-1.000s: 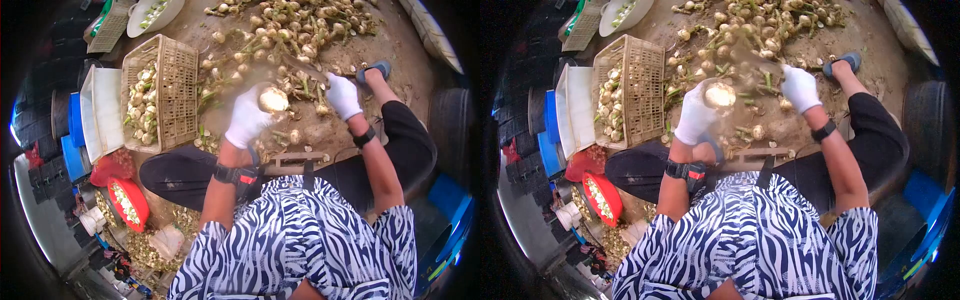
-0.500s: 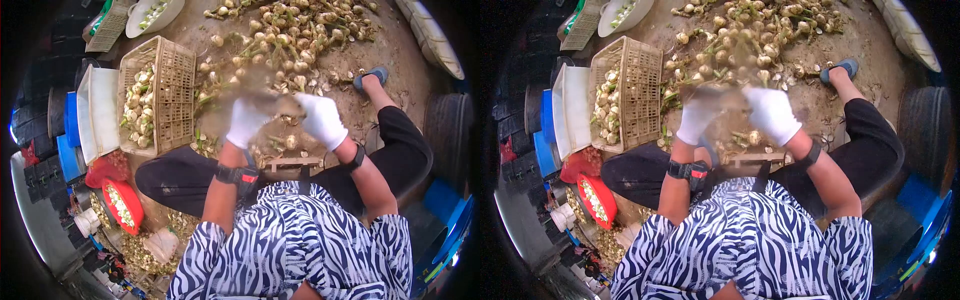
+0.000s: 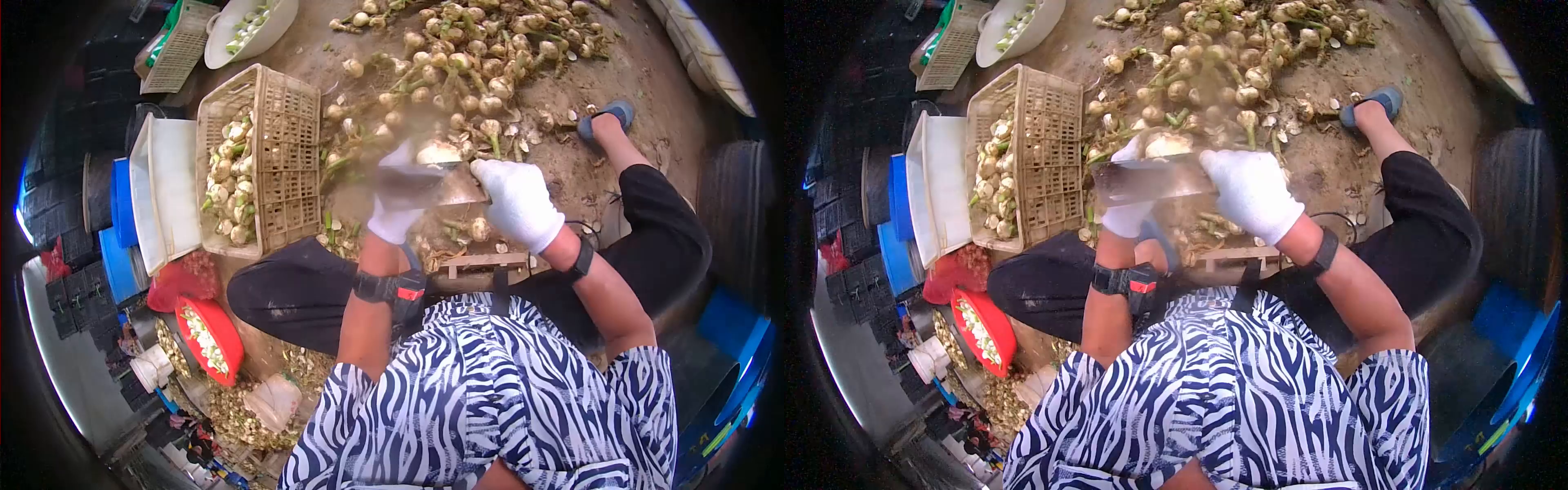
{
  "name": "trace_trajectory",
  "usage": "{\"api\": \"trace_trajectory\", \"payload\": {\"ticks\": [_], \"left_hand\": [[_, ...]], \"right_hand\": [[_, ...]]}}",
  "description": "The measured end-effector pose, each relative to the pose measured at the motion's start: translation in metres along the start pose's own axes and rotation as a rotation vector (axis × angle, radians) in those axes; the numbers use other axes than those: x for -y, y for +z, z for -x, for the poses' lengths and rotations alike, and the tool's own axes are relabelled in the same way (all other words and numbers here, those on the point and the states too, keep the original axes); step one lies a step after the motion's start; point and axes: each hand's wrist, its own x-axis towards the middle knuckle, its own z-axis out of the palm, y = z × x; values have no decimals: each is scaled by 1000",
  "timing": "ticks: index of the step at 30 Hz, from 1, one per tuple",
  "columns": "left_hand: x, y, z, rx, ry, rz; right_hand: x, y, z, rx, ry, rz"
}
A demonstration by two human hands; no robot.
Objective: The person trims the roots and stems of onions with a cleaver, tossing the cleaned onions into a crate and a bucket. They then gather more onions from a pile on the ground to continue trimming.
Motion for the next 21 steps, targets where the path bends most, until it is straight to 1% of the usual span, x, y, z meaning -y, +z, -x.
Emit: {"api": "trace_trajectory", "payload": {"ticks": [1, 2, 3, 4, 5, 7, 8, 9, 11, 12, 13, 14, 15, 16, 17, 18, 19, 20, 21], "left_hand": [[-11, -3, -3, 65, 12, -104], [-16, -3, -4, 68, 10, -106], [-21, -3, -5, 133, 15, -301], [-27, -1, -7, 196, 27, -494], [-36, 7, -10, 196, 35, -494], [-49, 23, -6, 5, 7, -393], [-52, 24, -6, -19, -90, -339], [-58, 23, -1, -19, -92, -340], [-89, 23, 5, -2, 145, -705], [-99, 22, 7, -16, 56, -704], [-96, 18, 6, -37, 56, -700], [-85, 12, 4, -69, -50, -484], [-74, 4, -4, -92, -138, -270], [-57, -6, -8, -56, -200, -70], [-42, -9, -5, -61, -196, -67], [-28, -9, -4, -111, -182, 158], [-21, -8, -4, -159, -172, 386], [-12, -8, -6, -122, -250, 381], [-4, -8, -4, -122, -252, 389]], "right_hand": [[-6, 5, 1, 0, 6, -2], [-17, 13, 0, -21, 41, 6], [-25, 21, 2, -41, 79, 13], [-31, 27, 5, -82, 73, 37], [-36, 34, 4, -87, 71, 42], [-47, 47, 4, -172, 23, 26], [-51, 50, 3, -209, -14, 26], [-66, 49, 1, -209, -14, 24], [-111, 45, -4, -80, 512, 50], [-123, 48, -9, -168, 494, 41], [-129, 49, -12, -248, 469, 39], [-109, 38, -18, -373, 386, -151], [-98, 34, -21, -340, 357, -350], [-86, 30, -22, -310, 362, -423], [-70, 26, -19, -274, 371, -498], [-44, 2, -18, -104, 452, -642], [-41, 12, -17, -176, 388, -622], [-42, 16, -12, -147, 339, -620], [-42, 20, -11, -120, 289, -617]]}}
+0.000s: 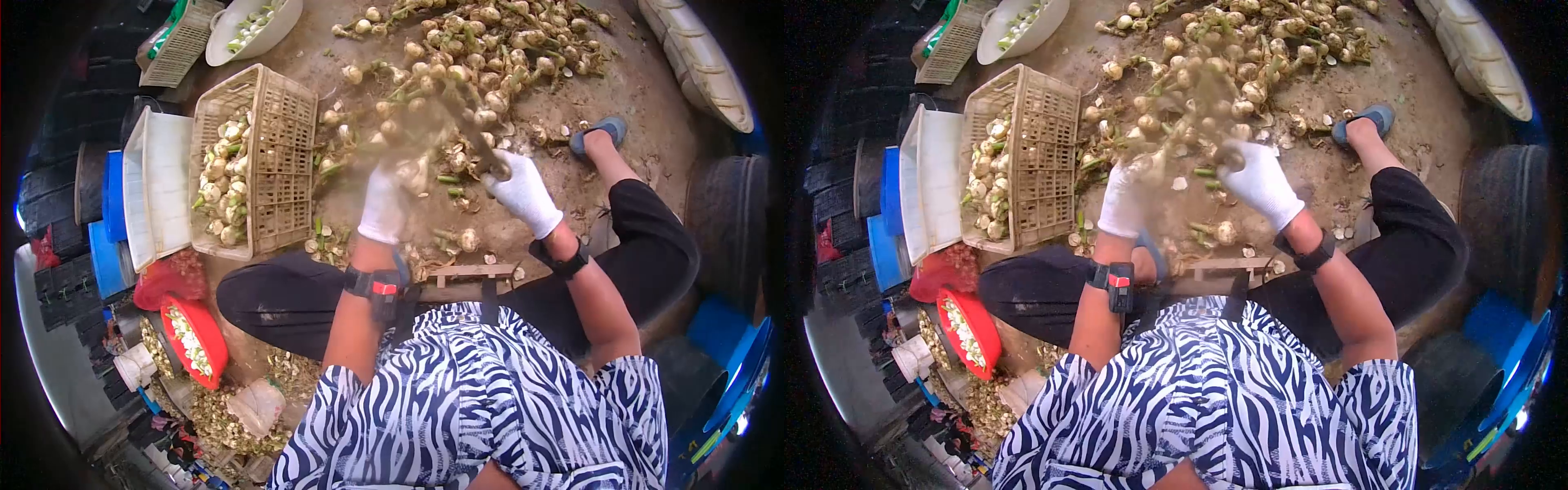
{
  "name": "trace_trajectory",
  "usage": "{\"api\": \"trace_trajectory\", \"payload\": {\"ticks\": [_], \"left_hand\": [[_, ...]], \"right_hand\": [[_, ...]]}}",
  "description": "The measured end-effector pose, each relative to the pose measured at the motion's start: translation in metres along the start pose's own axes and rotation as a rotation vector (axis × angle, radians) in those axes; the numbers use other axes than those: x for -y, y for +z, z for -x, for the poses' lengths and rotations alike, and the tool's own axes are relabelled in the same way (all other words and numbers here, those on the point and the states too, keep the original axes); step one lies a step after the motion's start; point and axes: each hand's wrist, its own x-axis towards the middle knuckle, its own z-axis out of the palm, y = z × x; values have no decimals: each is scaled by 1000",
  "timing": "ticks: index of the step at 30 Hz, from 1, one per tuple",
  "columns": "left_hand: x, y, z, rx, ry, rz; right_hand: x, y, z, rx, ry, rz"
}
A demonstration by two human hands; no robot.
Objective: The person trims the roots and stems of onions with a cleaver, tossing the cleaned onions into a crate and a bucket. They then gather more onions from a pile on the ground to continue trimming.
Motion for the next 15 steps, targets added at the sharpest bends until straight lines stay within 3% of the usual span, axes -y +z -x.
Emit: {"api": "trace_trajectory", "payload": {"ticks": [2, 3, 4, 5, 7, 8, 10, 12, 13, 14, 15], "left_hand": [[2, 9, 3, 43, -96, 131], [8, 8, 2, 21, 36, 44], [5, -3, 3, -78, 232, -412], [-3, -26, 1, -177, 431, -872], [-36, -84, -10, -357, 515, -574], [-81, -63, -2, -438, 647, -524], [-51, -88, -16, -403, 647, -650], [-10, -119, -52, -295, 724, -918], [14, -131, -60, -234, 763, -1047], [57, -130, -60, 176, 581, -1664], [97, -65, -40, 22, -33, -1426]], "right_hand": [[-10, 10, -3, 5, -64, 96], [-20, 10, -5, 86, 23, 87], [-33, 10, -8, 168, 106, 74], [-67, 9, -11, 227, 197, 255], [-98, -1, -7, 228, 285, 489], [-129, -1, -9, 74, 10, 483], [-62, -22, -12, 18, 353, 28], [-32, -36, -18, -113, 427, -184], [-28, -38, -21, -180, 374, -150], [-22, -39, -21, -191, 385, -146], [-9, -37, -20, -200, 351, -167]]}}
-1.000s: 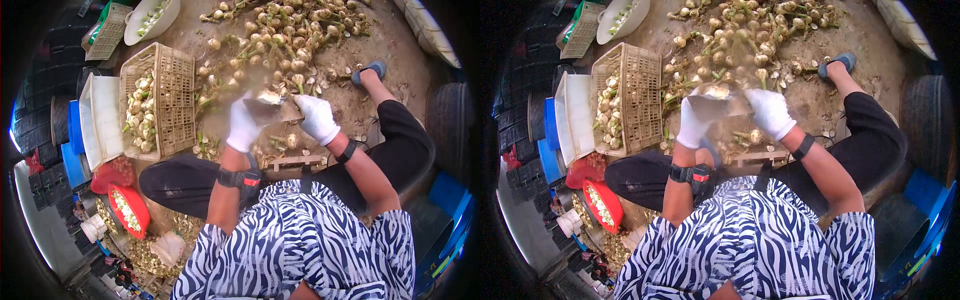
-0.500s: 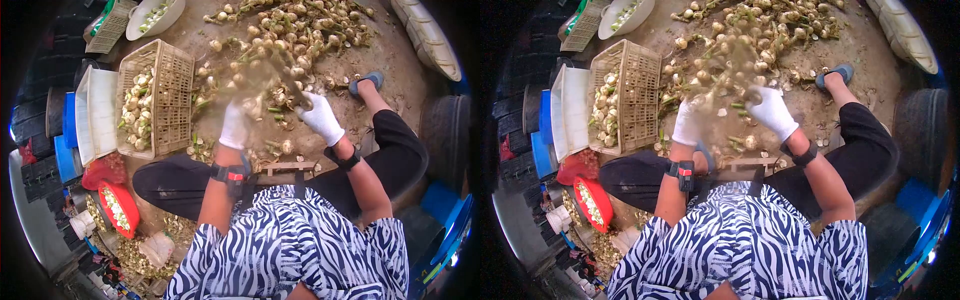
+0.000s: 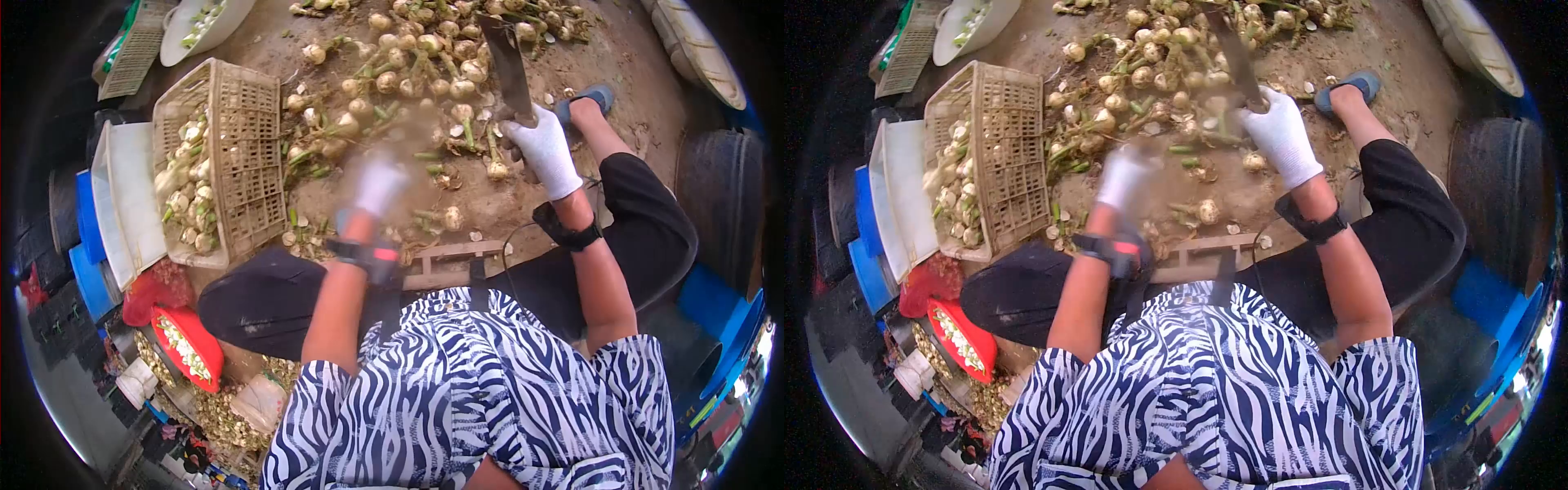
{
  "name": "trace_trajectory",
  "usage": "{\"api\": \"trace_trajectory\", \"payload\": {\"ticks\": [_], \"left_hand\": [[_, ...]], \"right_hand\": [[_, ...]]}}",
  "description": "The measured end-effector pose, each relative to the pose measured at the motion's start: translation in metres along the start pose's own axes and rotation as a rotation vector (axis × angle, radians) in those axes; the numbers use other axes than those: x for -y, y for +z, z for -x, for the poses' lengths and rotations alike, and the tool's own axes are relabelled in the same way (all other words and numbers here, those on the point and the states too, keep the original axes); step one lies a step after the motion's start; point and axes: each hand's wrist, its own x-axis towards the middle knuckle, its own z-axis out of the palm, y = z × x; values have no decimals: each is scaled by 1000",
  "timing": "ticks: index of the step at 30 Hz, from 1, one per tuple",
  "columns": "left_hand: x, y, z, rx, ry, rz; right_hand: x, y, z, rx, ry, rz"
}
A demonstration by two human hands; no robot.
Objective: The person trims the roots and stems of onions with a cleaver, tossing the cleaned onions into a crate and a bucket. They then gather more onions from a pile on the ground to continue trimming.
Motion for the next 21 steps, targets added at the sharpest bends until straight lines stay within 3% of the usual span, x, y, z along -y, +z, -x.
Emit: {"api": "trace_trajectory", "payload": {"ticks": [1, 2, 3, 7, 9, 11, 12, 13, 15, 16, 18, 19, 21], "left_hand": [[-35, 17, 23, 263, 146, 94], [-44, 58, 31, 412, 308, -282], [-56, 70, 44, 540, 221, -326], [-36, 122, 49, 543, 232, -301], [-54, 92, 38, 639, 147, -273], [-52, 64, 21, 516, -112, 583], [-59, 44, 18, 422, -179, 843], [-70, 17, 11, 416, -276, 755], [-73, -22, 3, 470, -247, 599], [-78, -33, 6, 447, -250, 597], [-89, -50, 20, 175, 141, 1058], [-97, -63, 26, 165, 143, 1051], [-113, -83, 36, -143, 439, 387]], "right_hand": [[4, 0, 4, 4, -31, -23], [1, -2, 4, 45, -13, -28], [1, -1, 7, 38, -4, -22], [-20, 0, 5, -26, -96, 169], [-25, 3, 8, -70, -284, 260], [-28, 6, 8, -33, -308, 301], [-31, 8, 11, 8, -325, 349], [-35, 9, 14, 11, -343, 337], [-40, 13, 23, 101, -483, 764], [-31, 19, 32, 139, -495, 726], [-14, 32, 48, 196, -553, 744], [-6, 35, 53, 198, -565, 738], [5, 36, 59, 232, -629, 838]]}}
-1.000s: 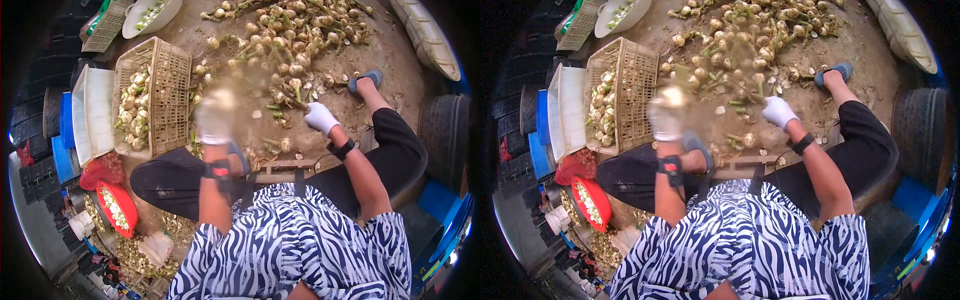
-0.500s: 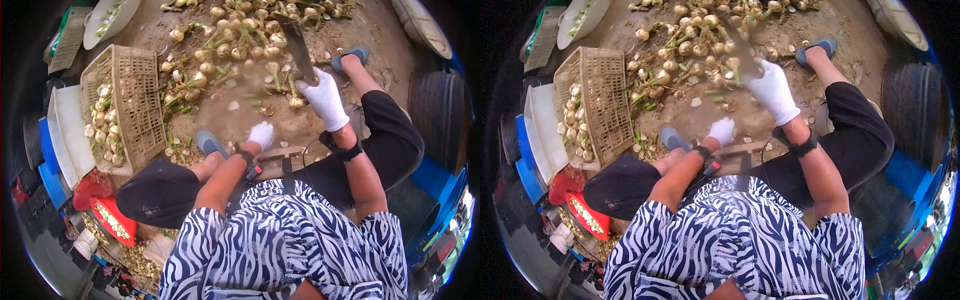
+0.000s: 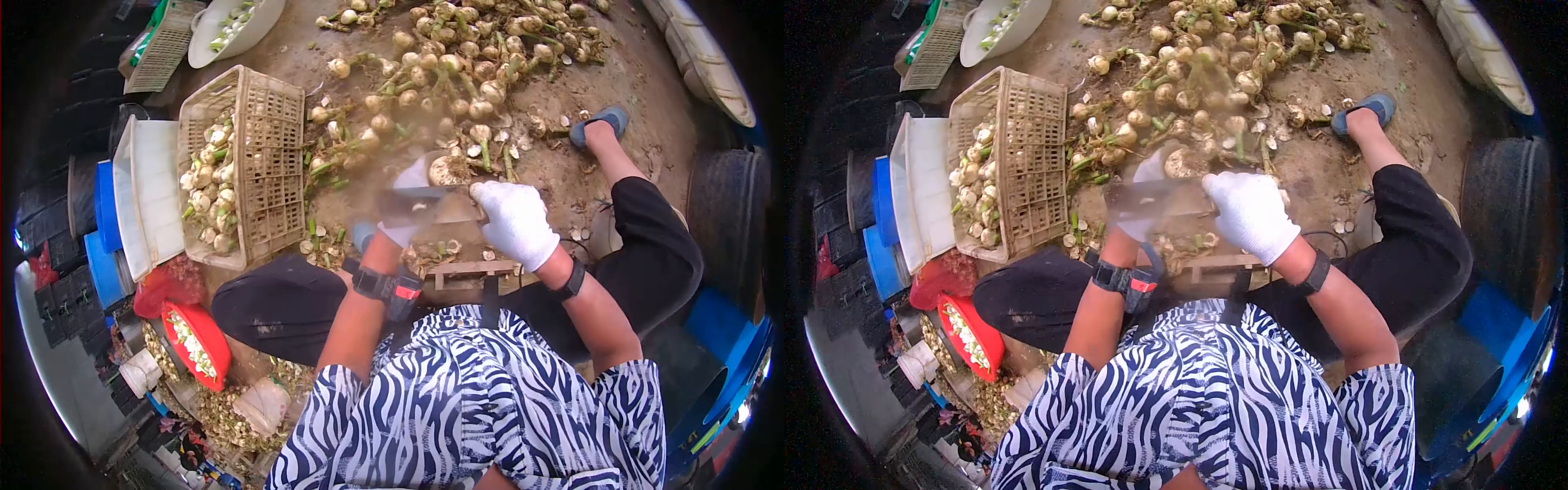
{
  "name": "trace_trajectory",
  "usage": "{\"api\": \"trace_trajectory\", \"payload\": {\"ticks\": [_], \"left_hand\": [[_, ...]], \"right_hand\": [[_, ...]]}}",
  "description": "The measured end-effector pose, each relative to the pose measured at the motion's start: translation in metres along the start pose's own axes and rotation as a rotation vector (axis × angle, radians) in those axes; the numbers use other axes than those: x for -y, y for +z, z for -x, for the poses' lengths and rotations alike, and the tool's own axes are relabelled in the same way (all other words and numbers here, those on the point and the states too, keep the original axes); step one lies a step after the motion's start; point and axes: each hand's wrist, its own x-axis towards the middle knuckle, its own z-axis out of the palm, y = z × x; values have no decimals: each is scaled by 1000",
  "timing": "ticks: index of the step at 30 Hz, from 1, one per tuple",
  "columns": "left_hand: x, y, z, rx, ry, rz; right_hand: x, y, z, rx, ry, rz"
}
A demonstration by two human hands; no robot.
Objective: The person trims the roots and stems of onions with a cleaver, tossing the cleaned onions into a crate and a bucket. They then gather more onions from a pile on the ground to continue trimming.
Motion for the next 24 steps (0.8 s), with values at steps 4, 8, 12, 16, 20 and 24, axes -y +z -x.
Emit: {"api": "trace_trajectory", "payload": {"ticks": [4, 8, 12, 16, 20, 24], "left_hand": [[1, 0, 14, 10, -234, 267], [5, -5, 22, -20, 5, 7], [-36, -29, 25, -78, -173, 43], [-10, -27, 21, -59, -189, -13], [12, -12, 25, -70, -41, 593], [-35, -21, 18, -126, -90, -127]], "right_hand": [[-1, 12, 8, -42, -49, -7], [-18, 31, 6, -149, -33, -6], [-98, 34, -10, 59, 372, 197], [-22, 3, -12, -240, 50, -49], [20, -3, 1, -20, -80, -40], [-59, 30, -10, -109, 274, 55]]}}
